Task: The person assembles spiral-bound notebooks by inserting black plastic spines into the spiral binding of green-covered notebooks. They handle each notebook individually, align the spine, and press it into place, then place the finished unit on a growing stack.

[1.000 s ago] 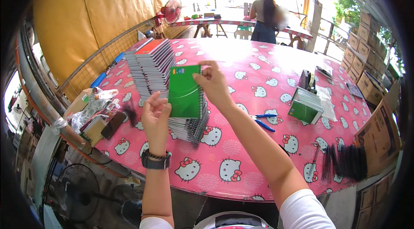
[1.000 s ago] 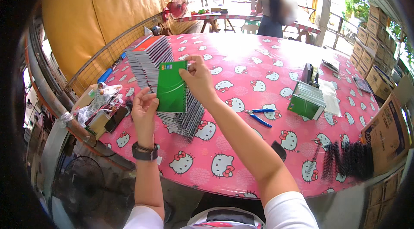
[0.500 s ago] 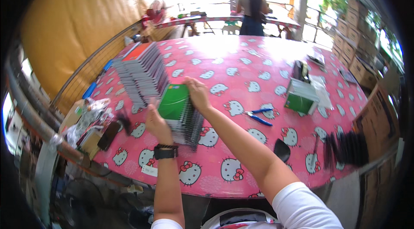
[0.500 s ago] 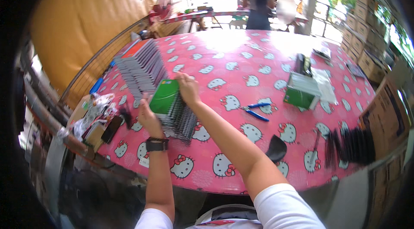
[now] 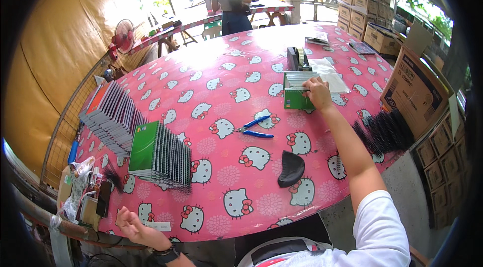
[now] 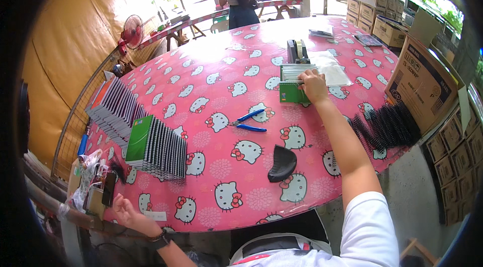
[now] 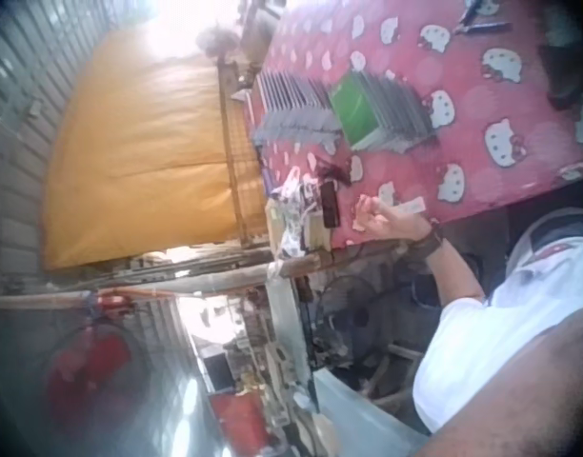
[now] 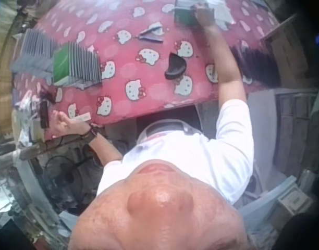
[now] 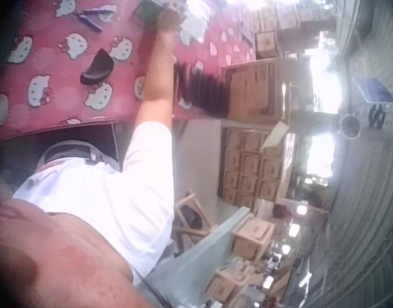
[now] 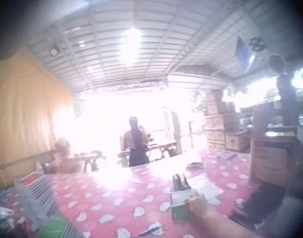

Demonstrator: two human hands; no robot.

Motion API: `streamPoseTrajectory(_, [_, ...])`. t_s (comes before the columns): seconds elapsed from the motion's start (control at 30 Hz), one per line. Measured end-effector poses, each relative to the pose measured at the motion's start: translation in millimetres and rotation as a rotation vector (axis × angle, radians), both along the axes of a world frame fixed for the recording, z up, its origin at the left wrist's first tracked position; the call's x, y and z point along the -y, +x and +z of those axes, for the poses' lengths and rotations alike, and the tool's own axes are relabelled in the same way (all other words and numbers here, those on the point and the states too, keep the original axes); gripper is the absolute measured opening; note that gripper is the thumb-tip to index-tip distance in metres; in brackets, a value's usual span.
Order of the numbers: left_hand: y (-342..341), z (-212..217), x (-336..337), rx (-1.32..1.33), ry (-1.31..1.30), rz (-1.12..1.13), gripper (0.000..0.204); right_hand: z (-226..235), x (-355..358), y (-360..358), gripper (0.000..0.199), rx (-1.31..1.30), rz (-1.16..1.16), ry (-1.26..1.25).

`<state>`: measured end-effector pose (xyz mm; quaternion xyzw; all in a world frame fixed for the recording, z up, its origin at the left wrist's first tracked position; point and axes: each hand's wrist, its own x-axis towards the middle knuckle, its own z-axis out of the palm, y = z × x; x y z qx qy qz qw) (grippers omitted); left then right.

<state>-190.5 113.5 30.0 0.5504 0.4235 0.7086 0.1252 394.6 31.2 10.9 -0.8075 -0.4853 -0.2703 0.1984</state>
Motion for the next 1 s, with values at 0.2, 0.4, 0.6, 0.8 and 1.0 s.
streamPoseTrajectory(0.2, [83.5,11.2,30.3,-0.275,0.372,-0.258,0.027,38.6,-1.4,-17.2,0.011,-0.013,0.15,0.275])
streamPoseTrajectory(0.4, [173.8,12.9,67.8,-0.208,-0.044,-0.698,0.048,59.7,44.4,-198.5,0.017,-0.13,0.712,0.008])
streamPoseTrajectory(0.6, [148.9,-31.0,77.7,-0.139,-0.453,-1.204,0.021,20.2,115.1,-240.1,0.019,-0.602,0.73,0.051])
streamPoseTrajectory(0.8, [151.3,-54.0,97.0,0.071,-0.61,-1.139,0.047,-24.7,108.4,-294.9,0.02,-1.411,0.55,0.442])
streamPoseTrajectory(1.0, [167.6,-34.6,112.7,-0.675,0.175,-0.522,0.055,-27.0,99.1,-292.3,0.018,-1.248,0.601,0.496])
